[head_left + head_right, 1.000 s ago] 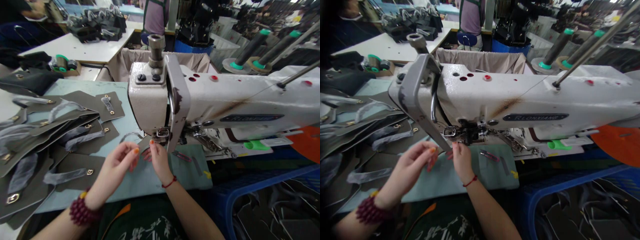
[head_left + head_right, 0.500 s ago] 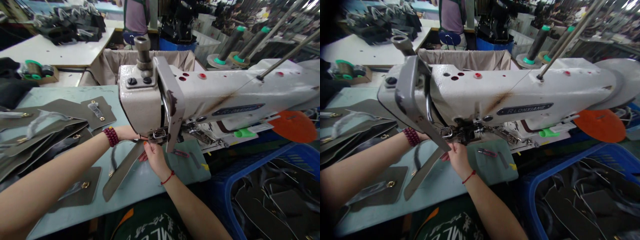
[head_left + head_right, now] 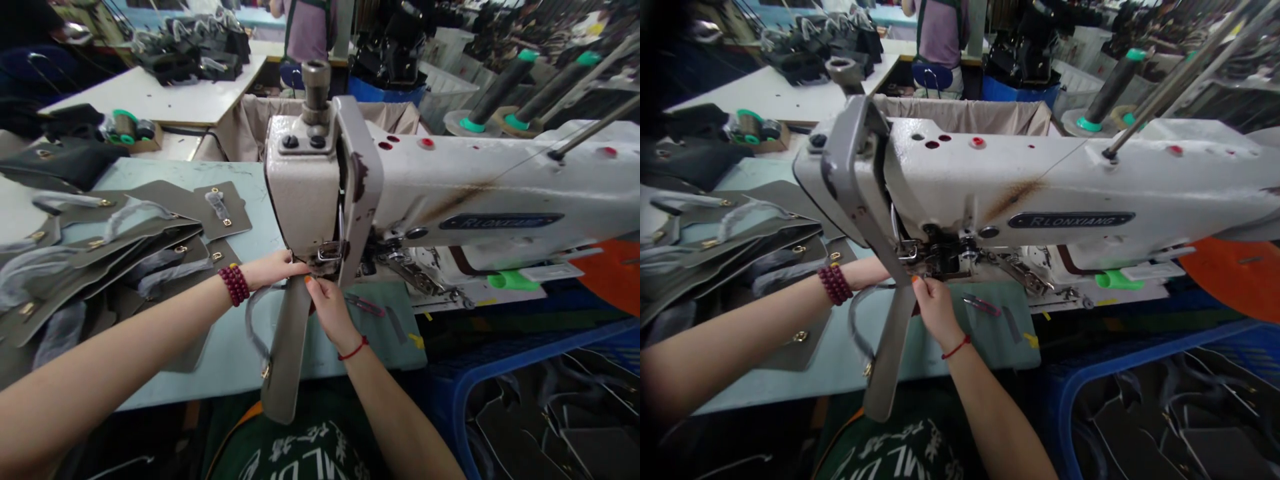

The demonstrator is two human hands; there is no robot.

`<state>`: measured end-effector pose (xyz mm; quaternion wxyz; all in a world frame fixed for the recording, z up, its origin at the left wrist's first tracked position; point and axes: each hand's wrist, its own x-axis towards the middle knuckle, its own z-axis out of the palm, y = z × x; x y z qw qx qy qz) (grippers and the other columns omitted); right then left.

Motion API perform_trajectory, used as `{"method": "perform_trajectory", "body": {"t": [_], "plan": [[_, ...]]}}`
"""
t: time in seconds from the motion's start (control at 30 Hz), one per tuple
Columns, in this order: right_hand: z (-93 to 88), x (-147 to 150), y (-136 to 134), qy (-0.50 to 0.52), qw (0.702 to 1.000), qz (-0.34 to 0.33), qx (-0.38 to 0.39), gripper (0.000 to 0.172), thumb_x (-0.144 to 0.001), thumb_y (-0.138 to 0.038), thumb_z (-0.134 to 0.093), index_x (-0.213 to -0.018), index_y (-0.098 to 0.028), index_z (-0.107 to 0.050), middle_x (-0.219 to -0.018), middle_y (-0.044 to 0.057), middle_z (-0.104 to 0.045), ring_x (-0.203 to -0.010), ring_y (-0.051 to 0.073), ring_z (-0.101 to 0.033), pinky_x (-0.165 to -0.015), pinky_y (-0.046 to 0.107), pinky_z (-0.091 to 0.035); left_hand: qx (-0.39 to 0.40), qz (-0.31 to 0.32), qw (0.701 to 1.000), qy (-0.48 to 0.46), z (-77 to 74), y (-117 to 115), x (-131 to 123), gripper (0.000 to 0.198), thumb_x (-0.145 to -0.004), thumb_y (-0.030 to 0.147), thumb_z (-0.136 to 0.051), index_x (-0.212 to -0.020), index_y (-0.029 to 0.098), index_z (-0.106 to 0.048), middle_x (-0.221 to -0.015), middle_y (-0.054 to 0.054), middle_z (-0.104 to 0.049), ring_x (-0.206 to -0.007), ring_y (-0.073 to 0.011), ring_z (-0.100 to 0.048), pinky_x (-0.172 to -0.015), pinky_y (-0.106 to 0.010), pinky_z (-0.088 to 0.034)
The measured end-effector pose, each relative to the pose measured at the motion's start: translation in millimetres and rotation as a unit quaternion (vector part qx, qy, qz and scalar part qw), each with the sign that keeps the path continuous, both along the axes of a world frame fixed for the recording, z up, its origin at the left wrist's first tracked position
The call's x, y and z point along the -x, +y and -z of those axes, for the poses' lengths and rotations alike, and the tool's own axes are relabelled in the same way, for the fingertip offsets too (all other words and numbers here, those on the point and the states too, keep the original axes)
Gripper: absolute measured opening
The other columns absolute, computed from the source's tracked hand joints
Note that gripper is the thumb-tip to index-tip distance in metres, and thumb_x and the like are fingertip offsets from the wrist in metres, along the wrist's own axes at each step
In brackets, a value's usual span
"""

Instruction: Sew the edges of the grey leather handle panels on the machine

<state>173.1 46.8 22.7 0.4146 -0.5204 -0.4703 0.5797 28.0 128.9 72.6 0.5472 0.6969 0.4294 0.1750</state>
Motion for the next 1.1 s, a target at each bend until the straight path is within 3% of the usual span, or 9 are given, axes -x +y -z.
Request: {"method": "perform_trajectory", "body": {"t": [0.1, 0.23, 0.43, 0.57, 0.67, 0.77, 0.87, 1.1], "plan": [[-3.6, -13, 2, -0.04, 0.999, -0.026, -0.008, 0.039, -0.087, -0.048, -0.046, -0.065, -0.015, -0.05, -0.055, -0.003, -0.044, -0.052, 0.009, -0.042, -0.047, 0.018, -0.032, 0.014, -0.045, 0.998, -0.042, 8.3, -13, -2, 0.045, -0.076, 0.05, -0.059, -0.103, 0.015, -0.069, -0.106, -0.006, -0.071, -0.108, -0.0251, -0.059, -0.102, -0.039, -0.041], [-12.1, -26, 4, -0.06, 0.996, -0.06, -0.016, 0.038, -0.087, -0.046, -0.046, -0.065, -0.015, -0.049, -0.058, -0.003, -0.041, -0.055, 0.009, -0.04, -0.049, 0.019, -0.03, 0.043, -0.118, 0.992, -0.032, 10.4, -31, -2, 0.042, -0.076, 0.048, -0.063, -0.102, 0.015, -0.068, -0.105, -0.006, -0.071, -0.102, -0.0255, -0.061, -0.096, -0.04, -0.045], [-13.8, -34, 6, -0.056, 0.994, -0.088, -0.038, 0.042, -0.088, -0.049, -0.045, -0.061, -0.017, -0.039, -0.058, -0.003, -0.034, -0.056, 0.008, -0.033, -0.051, 0.019, -0.028, 0.088, -0.169, 0.978, -0.088, 18.5, -41, 7, 0.038, -0.079, 0.044, -0.063, -0.105, 0.017, -0.066, -0.11, -0.006, -0.069, -0.105, -0.0257, -0.06, -0.094, -0.039, -0.046], [-11.6, -34, 3, -0.054, 0.993, -0.094, -0.036, 0.044, -0.088, -0.05, -0.044, -0.06, -0.017, -0.037, -0.059, -0.003, -0.033, -0.057, 0.008, -0.031, -0.052, 0.02, -0.026, 0.098, -0.263, 0.95, -0.139, 35.7, -51, 19, 0.047, -0.084, 0.043, -0.056, -0.124, 0.019, -0.056, -0.128, -0.009, -0.06, -0.118, -0.0272, -0.054, -0.098, -0.043, -0.044], [-13.2, -35, -6, -0.066, 0.993, -0.095, -0.034, 0.046, -0.089, -0.051, -0.044, -0.058, -0.018, -0.034, -0.058, -0.003, -0.029, -0.056, 0.008, -0.029, -0.05, 0.021, -0.023, 0.081, -0.314, 0.934, -0.152, 47.3, -73, 26, 0.056, -0.085, 0.04, -0.057, -0.136, 0.023, -0.045, -0.143, -0.009, -0.046, -0.129, -0.027, -0.044, -0.105, -0.042, -0.038], [-14.0, -37, -20, -0.071, 0.992, -0.097, -0.038, 0.047, -0.09, -0.051, -0.043, -0.058, -0.018, -0.032, -0.057, -0.004, -0.029, -0.054, 0.008, -0.028, -0.049, 0.022, -0.02, 0.07, -0.312, 0.937, -0.139, 50.6, -100, 25, 0.067, -0.082, 0.042, -0.062, -0.142, 0.024, -0.038, -0.146, -0.01, -0.042, -0.13, -0.0298, -0.044, -0.105, -0.044, -0.039], [-11.1, -39, -36, -0.072, 0.992, -0.097, -0.026, 0.047, -0.091, -0.05, -0.043, -0.058, -0.018, -0.033, -0.058, -0.003, -0.03, -0.054, 0.008, -0.029, -0.049, 0.022, -0.021, 0.064, -0.286, 0.949, -0.119, 44.3, -116, 15, 0.066, -0.081, 0.044, -0.062, -0.139, 0.022, -0.042, -0.142, -0.012, -0.048, -0.127, -0.0321, -0.047, -0.103, -0.045, -0.041], [-0.2, -44, -67, -0.07, 0.995, -0.071, -0.001, 0.047, -0.088, -0.053, -0.045, -0.059, -0.018, -0.035, -0.058, -0.003, -0.032, -0.056, 0.009, -0.029, -0.049, 0.022, -0.022, 0.005, -0.266, 0.958, -0.107, 36.4, -95, -8, 0.06, -0.08, 0.053, -0.06, -0.127, 0.015, -0.054, -0.123, -0.014, -0.062, -0.113, -0.0339, -0.057, -0.097, -0.047, -0.045]]}}
